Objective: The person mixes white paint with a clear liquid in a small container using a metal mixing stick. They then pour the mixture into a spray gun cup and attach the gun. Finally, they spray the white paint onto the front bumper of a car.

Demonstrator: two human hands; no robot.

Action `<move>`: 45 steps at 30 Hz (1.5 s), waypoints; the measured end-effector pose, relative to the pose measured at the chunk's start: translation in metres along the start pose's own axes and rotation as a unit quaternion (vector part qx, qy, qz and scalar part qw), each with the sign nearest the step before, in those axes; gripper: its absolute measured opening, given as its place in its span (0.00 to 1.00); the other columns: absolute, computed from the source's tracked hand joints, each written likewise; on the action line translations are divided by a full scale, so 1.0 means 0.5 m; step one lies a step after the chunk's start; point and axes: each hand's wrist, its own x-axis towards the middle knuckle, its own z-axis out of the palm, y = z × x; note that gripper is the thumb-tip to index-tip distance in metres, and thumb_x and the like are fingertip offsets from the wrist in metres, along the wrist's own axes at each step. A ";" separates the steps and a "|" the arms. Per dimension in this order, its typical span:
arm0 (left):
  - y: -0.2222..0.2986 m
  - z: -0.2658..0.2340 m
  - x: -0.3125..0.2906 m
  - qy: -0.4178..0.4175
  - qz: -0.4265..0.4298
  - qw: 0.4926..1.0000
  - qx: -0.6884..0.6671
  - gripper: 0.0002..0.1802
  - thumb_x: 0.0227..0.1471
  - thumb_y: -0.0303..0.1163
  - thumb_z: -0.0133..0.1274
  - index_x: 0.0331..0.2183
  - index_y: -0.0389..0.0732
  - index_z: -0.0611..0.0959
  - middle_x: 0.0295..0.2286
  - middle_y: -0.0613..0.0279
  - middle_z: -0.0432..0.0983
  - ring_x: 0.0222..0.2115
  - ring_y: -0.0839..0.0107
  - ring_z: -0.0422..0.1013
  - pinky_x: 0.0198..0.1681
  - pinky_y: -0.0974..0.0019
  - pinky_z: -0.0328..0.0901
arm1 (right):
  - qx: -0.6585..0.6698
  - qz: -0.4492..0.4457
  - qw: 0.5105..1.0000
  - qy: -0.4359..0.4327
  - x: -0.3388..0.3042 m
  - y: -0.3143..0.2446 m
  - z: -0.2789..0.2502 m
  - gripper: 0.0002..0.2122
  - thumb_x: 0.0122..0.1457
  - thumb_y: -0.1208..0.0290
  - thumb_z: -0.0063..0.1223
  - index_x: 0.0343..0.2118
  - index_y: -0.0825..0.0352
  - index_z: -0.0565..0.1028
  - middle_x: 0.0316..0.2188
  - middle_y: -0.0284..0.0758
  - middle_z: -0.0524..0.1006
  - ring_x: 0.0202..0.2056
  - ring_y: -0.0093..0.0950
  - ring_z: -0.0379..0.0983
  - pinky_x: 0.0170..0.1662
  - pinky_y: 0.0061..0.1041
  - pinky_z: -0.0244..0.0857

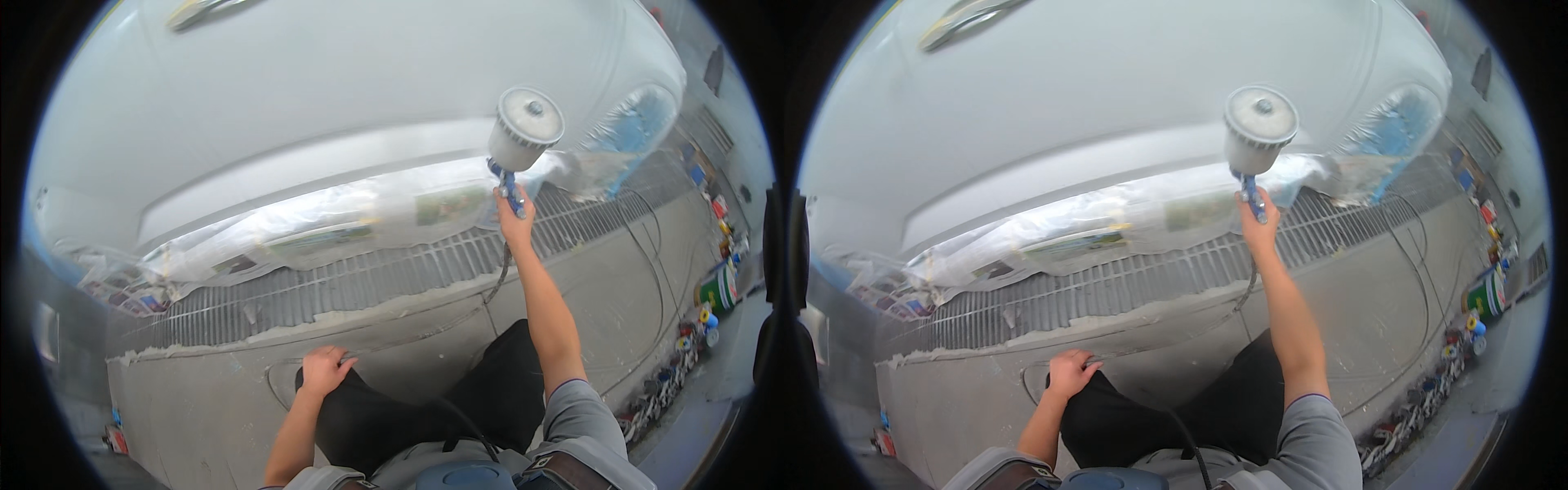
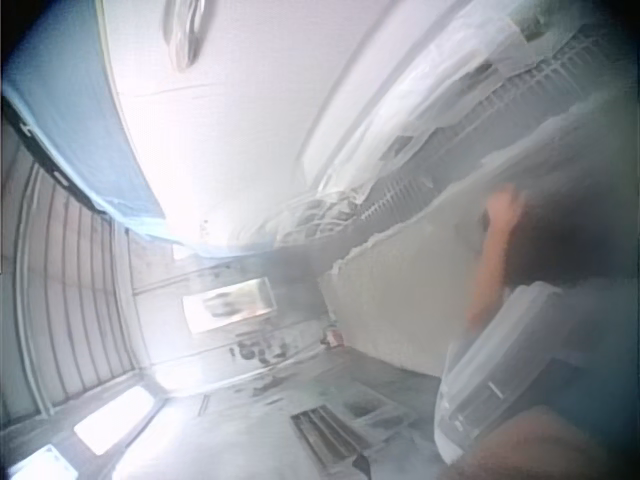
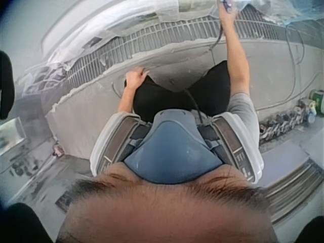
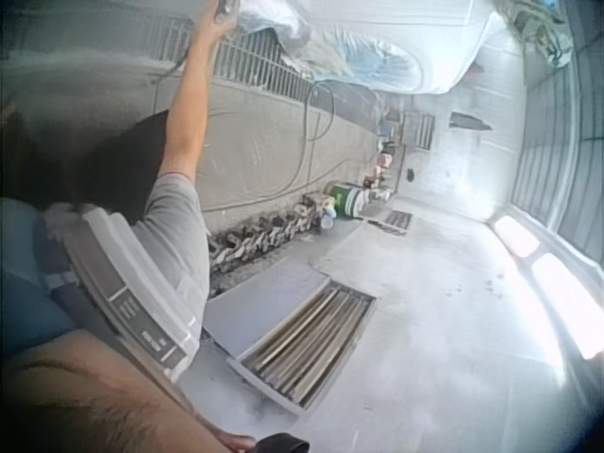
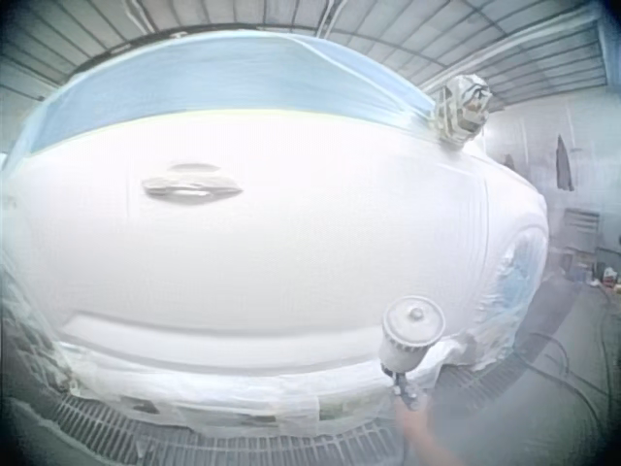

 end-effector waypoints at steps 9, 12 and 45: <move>-0.088 -0.099 -0.107 0.015 -0.211 0.959 0.192 0.16 0.49 0.45 0.68 0.39 0.49 0.89 0.38 0.65 0.80 0.47 0.58 0.72 0.51 0.42 0.66 | 0.056 -0.078 0.975 -0.201 -0.181 -0.192 0.335 0.13 0.62 0.67 0.66 0.45 0.68 0.80 0.24 0.28 0.77 0.28 0.16 0.69 0.32 0.23 0.66; -0.083 -0.128 -0.131 0.013 -0.275 0.947 0.164 0.17 0.50 0.44 0.67 0.40 0.46 0.87 0.39 0.62 0.80 0.47 0.55 0.71 0.50 0.44 0.68 | 0.085 -0.063 0.959 -0.263 -0.222 -0.251 0.426 0.16 0.60 0.65 0.67 0.46 0.69 0.80 0.29 0.29 0.81 0.32 0.16 0.72 0.36 0.22 0.68; 0.268 -0.043 0.075 -0.012 0.022 1.000 -0.011 0.16 0.50 0.44 0.68 0.35 0.43 0.86 0.32 0.57 0.82 0.36 0.52 0.79 0.37 0.53 0.74 | 0.099 0.077 0.991 -0.049 0.180 -0.091 -0.197 0.09 0.60 0.65 0.68 0.31 0.63 0.78 0.19 0.22 0.72 0.19 0.14 0.65 0.22 0.20 0.58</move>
